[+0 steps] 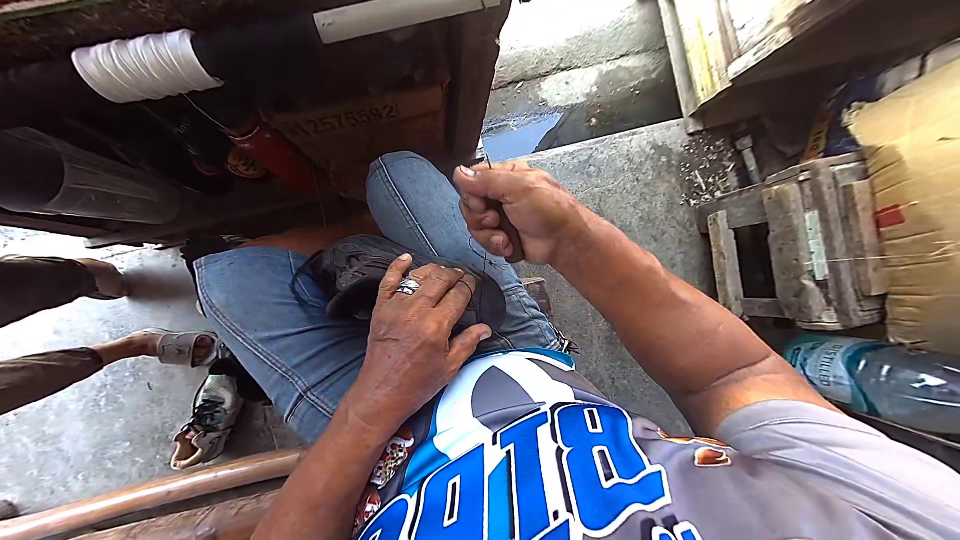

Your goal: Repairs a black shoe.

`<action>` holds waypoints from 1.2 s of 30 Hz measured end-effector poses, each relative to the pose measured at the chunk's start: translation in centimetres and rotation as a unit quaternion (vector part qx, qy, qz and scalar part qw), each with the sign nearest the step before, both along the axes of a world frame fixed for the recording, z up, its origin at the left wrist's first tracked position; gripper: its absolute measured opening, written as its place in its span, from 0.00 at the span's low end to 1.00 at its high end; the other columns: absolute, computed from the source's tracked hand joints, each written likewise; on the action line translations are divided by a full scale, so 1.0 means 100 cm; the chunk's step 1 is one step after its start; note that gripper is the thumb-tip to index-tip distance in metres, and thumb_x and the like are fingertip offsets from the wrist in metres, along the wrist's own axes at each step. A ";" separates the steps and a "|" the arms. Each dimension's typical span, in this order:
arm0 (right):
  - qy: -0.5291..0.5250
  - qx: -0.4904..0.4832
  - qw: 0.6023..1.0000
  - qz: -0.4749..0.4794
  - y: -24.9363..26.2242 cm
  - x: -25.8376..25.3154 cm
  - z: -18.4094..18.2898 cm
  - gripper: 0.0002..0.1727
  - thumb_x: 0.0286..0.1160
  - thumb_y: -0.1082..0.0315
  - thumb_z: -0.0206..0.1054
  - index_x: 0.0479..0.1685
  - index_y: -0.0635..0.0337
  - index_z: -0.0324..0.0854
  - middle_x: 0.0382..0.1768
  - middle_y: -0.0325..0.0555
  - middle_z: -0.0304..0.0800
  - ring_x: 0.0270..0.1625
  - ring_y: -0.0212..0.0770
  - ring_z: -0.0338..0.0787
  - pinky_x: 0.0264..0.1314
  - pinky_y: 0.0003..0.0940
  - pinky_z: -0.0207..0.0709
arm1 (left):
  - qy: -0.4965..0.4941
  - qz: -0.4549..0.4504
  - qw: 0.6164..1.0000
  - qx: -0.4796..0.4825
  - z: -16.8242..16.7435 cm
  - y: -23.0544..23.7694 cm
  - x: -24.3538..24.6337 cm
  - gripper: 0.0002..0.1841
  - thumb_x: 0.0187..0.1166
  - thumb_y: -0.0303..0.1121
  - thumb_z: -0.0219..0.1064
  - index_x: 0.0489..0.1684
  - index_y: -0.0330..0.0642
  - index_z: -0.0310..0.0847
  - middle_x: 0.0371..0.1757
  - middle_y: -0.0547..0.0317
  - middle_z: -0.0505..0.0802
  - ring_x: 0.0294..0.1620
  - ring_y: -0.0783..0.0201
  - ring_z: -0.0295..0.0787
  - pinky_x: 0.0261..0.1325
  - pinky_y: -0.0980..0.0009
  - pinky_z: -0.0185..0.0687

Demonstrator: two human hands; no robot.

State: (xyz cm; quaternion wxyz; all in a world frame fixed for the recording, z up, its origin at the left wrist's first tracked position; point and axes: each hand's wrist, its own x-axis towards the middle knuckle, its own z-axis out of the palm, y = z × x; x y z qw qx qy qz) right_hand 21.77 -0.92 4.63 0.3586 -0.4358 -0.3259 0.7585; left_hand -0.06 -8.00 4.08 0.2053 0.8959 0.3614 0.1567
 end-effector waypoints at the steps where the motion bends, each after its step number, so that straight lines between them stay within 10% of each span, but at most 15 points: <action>1: -0.014 -0.003 1.000 -0.004 0.006 0.000 0.000 0.25 0.95 0.55 0.46 0.21 0.50 0.68 0.14 0.33 0.66 0.11 0.28 0.66 0.11 0.21 0.62 | 0.001 0.000 1.000 0.003 -0.001 0.000 0.000 0.24 0.77 0.53 0.71 0.61 0.45 0.90 0.65 0.57 0.91 0.74 0.57 0.82 0.90 0.42 0.52; 6: 0.004 0.031 0.999 -0.009 0.009 0.004 -0.010 0.24 0.95 0.56 0.46 0.23 0.52 0.69 0.15 0.34 0.67 0.12 0.30 0.68 0.11 0.22 0.64 | -0.005 0.010 1.000 0.009 -0.002 0.002 0.001 0.25 0.76 0.55 0.71 0.62 0.45 0.90 0.65 0.58 0.91 0.74 0.59 0.82 0.90 0.43 0.54; 10: -0.015 0.183 0.983 0.028 -0.017 0.026 -0.013 0.14 0.90 0.62 0.52 0.34 0.55 0.77 0.21 0.35 0.78 0.17 0.28 0.75 0.16 0.22 0.70 | -0.192 0.027 0.971 -0.137 0.014 0.005 -0.015 0.21 0.79 0.46 0.71 0.66 0.46 0.88 0.68 0.62 0.90 0.79 0.61 0.79 0.93 0.40 0.52; 11: -0.061 0.234 0.969 0.044 -0.026 0.031 -0.012 0.08 0.84 0.65 0.61 0.42 0.59 0.80 0.22 0.35 0.80 0.18 0.26 0.75 0.17 0.22 0.70 | -0.268 0.030 0.943 -0.194 0.022 0.008 -0.022 0.20 0.82 0.44 0.69 0.68 0.45 0.87 0.69 0.62 0.90 0.77 0.60 0.80 0.91 0.45 0.58; 14: -0.232 0.357 0.897 0.121 -0.054 0.029 -0.004 0.33 0.63 0.55 0.82 0.67 0.63 0.84 0.30 0.34 0.80 0.26 0.23 0.72 0.26 0.19 0.68 | -0.489 0.067 0.809 -0.320 0.035 0.019 -0.047 0.18 0.88 0.48 0.60 0.61 0.49 0.88 0.59 0.63 0.92 0.65 0.59 0.87 0.78 0.51 0.77; 21: -0.407 0.415 0.801 0.143 -0.072 0.009 -0.016 0.36 0.58 0.41 0.82 0.66 0.54 0.89 0.37 0.36 0.83 0.34 0.28 0.80 0.34 0.26 0.78 | -0.638 0.182 0.635 -0.396 0.030 0.044 -0.115 0.23 0.95 0.42 0.39 0.46 0.42 0.82 0.25 0.67 0.80 0.25 0.69 0.79 0.39 0.71 0.85; 32: -0.407 0.409 0.803 0.151 -0.075 0.002 -0.015 0.32 0.62 0.45 0.80 0.64 0.56 0.90 0.34 0.35 0.83 0.32 0.30 0.79 0.34 0.29 0.76 | -0.556 0.255 0.715 -0.340 0.047 0.058 -0.165 0.24 0.95 0.47 0.38 0.39 0.48 0.80 0.18 0.71 0.73 0.17 0.72 0.72 0.28 0.75 0.78; 36: -0.386 0.410 0.815 0.137 -0.078 0.004 -0.019 0.33 0.60 0.46 0.82 0.63 0.58 0.89 0.36 0.35 0.84 0.33 0.28 0.79 0.35 0.26 0.76 | -0.364 0.169 0.834 -0.377 0.038 0.029 -0.129 0.23 0.90 0.59 0.50 0.51 0.59 0.91 0.33 0.76 0.91 0.32 0.76 0.87 0.41 0.76 0.86</action>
